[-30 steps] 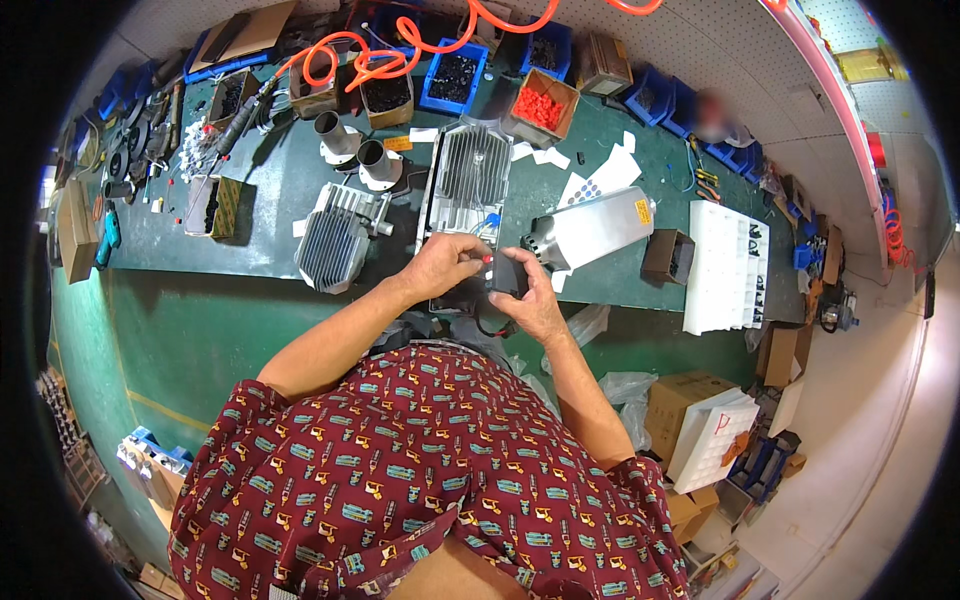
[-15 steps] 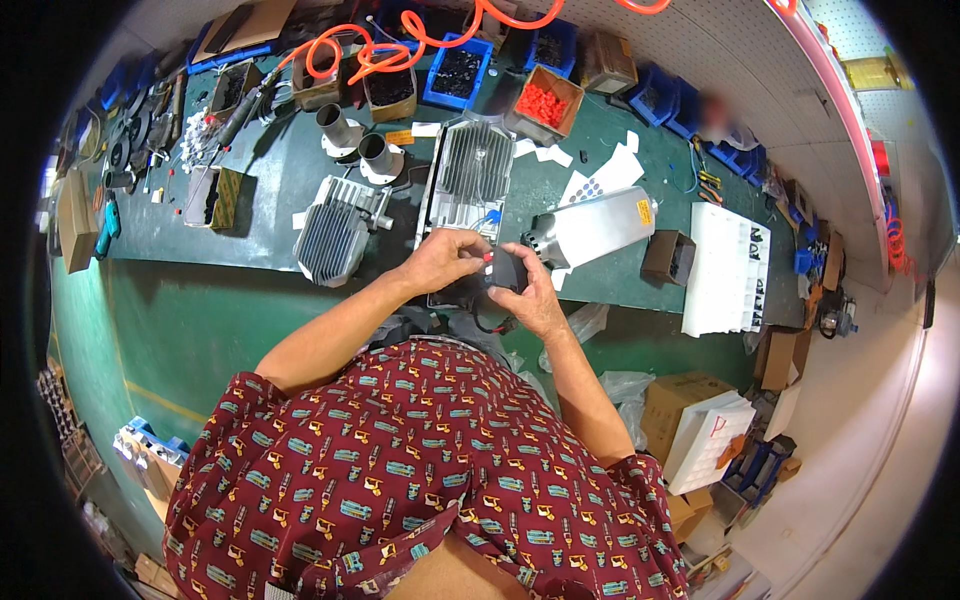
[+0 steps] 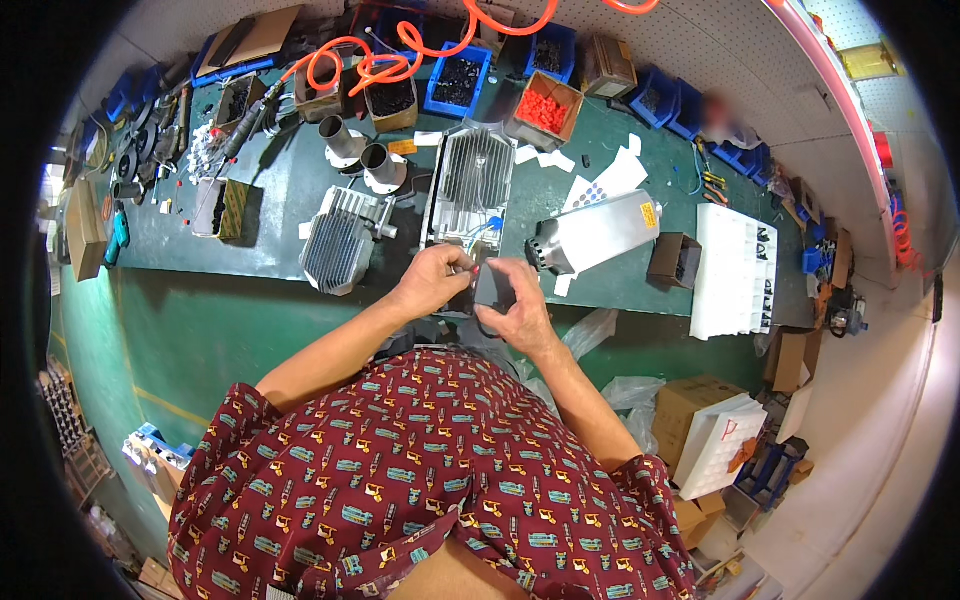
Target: The person applies a label to a silver metal casing, then attaches a black plastic component to a finned heat sink. They insert a screw and use a cordless drill to fasten the assembly, then attach the casing to the heat sink and secure it with additional screws.
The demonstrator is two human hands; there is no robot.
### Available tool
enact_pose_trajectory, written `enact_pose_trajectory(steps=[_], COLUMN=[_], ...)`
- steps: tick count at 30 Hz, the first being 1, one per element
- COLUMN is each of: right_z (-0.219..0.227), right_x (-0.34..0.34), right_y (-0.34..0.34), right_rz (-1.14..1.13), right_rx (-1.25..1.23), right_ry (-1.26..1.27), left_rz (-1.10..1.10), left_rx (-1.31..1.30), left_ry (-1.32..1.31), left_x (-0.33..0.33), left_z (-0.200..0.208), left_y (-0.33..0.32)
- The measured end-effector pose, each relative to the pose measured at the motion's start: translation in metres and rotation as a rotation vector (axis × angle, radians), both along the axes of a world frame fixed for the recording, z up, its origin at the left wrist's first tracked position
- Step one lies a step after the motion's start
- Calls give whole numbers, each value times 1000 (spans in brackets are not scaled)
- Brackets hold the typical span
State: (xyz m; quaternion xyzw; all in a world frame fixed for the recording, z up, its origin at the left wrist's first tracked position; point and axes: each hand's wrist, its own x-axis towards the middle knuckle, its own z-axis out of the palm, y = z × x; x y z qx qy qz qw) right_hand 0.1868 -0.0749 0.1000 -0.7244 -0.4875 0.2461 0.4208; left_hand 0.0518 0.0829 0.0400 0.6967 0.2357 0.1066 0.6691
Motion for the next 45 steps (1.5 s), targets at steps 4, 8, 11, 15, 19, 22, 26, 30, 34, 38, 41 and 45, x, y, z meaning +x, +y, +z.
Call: enact_pose_trajectory(steps=[4,8,11,15,19,22,26,30,34,38,41,45], right_z=[4,10,13,25,34,43,30,-15,-28,-37,-47,-42], right_x=[-4,-12,-17,-21,-11,8,39,55,55,63,71,70], right_y=[-3,-1,-3,-3,2,14,50,48,49,46,41,28], right_rz=[62,81,66,62,175,212,138,252,279,255,251,187], right_rx=[12,6,15,-68,-95,-92,-277,-286,-263,-132,-51,-231], right_ry=[-129,-205,-236,-228,-160,20,-115,-233,-234,-204,-35,331], left_rz=[-56,20,22,-9,-116,-130,-160,-125,70,198,224,255], left_rx=[-279,-321,-280,-305,-245,-328,-368,-375,-545,-642,-696,-687], left_ry=[175,76,124,164,224,131,65,153,127,181,203,250], left_x=[-4,-8,-11,-15,-21,-25,-26,-28,-30,-22,-18,-15], left_z=[38,35,33,32,40,42,51,50,29,16,11,8], left_y=[6,-1,-4,-7,0,2,15,27,35,40,39,36])
